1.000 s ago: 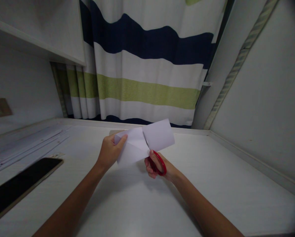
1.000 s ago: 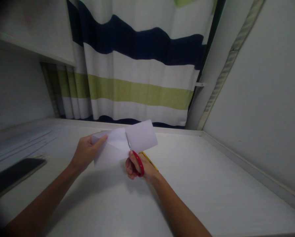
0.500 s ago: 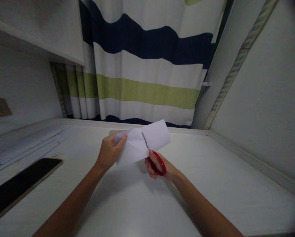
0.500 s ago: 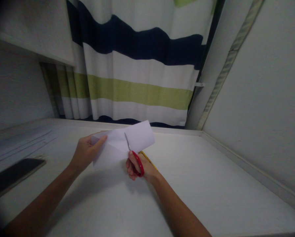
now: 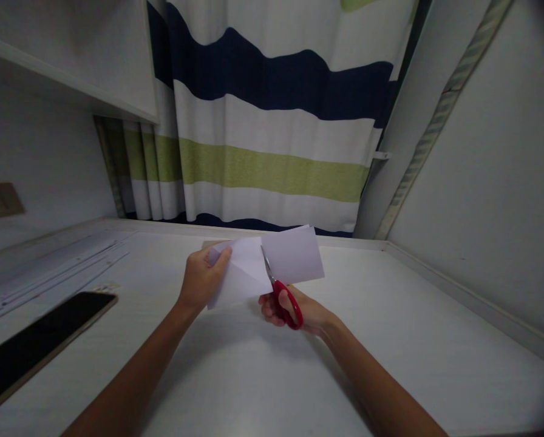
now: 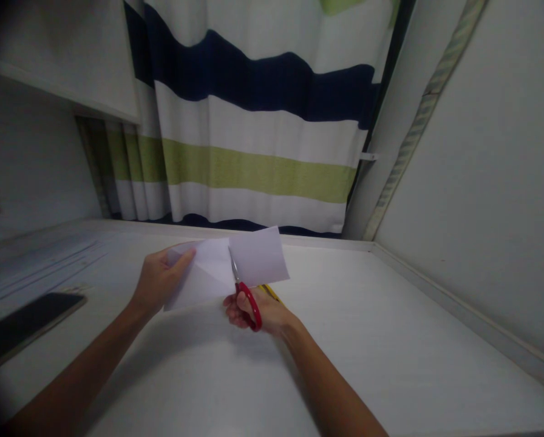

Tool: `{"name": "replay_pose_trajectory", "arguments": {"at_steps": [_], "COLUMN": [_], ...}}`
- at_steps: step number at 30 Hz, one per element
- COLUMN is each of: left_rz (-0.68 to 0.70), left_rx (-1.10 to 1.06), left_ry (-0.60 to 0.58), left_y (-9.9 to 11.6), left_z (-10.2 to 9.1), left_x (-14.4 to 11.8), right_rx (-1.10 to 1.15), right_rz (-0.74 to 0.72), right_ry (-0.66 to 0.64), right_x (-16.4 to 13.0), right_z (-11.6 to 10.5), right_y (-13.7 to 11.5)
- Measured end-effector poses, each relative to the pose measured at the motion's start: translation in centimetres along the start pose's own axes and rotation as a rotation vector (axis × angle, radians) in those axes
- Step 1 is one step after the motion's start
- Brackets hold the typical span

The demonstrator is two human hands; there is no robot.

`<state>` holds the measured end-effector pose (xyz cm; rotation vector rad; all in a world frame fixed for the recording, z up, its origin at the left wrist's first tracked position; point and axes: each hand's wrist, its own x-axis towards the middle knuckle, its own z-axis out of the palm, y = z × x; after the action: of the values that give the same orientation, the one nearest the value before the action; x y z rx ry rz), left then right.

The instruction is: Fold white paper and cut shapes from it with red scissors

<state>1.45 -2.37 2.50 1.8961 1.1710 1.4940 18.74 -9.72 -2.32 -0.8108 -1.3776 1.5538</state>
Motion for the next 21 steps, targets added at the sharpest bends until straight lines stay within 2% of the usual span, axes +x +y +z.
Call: {"name": "replay_pose_trajectory", "arguments": {"at_steps": [3, 6, 9, 12, 15, 18, 21], "left_rz": [0.0, -0.003, 0.006, 0.013, 0.052, 0.163, 0.259], "left_rx": [-0.012, -0.011, 0.003, 0.034, 0.118, 0.231, 0.318], "left_ry": [-0.004, 0.007, 0.042, 0.098, 0.163, 0.244, 0.285], "left_y": [-0.2, -0.2, -0.2, -0.4, -0.5, -0.7, -0.7], "left_z": [0.0, -0.2, -0.4, -0.7, -1.3, -1.7, -1.7], "left_x": [0.1, 0.2, 0.3, 0.6, 0.9, 1.0, 0.9], "right_rx": [-0.02, -0.077, -0.13, -0.185, -0.294, -0.432, -0.474], "right_rz": [0.001, 0.002, 0.01, 0.033, 0.117, 0.177, 0.185], "right_ry": [-0.027, -0.001, 0.026, -0.001, -0.095, -0.187, -0.364], "right_x": [-0.2, -0.3, -0.4, -0.8, -1.7, -3.0, -3.8], "right_z": [-0.1, -0.1, -0.1, -0.4, -1.3, -2.4, -2.9], "right_y": [0.1, 0.2, 0.0, -0.6, -1.8, -3.2, -4.1]}}
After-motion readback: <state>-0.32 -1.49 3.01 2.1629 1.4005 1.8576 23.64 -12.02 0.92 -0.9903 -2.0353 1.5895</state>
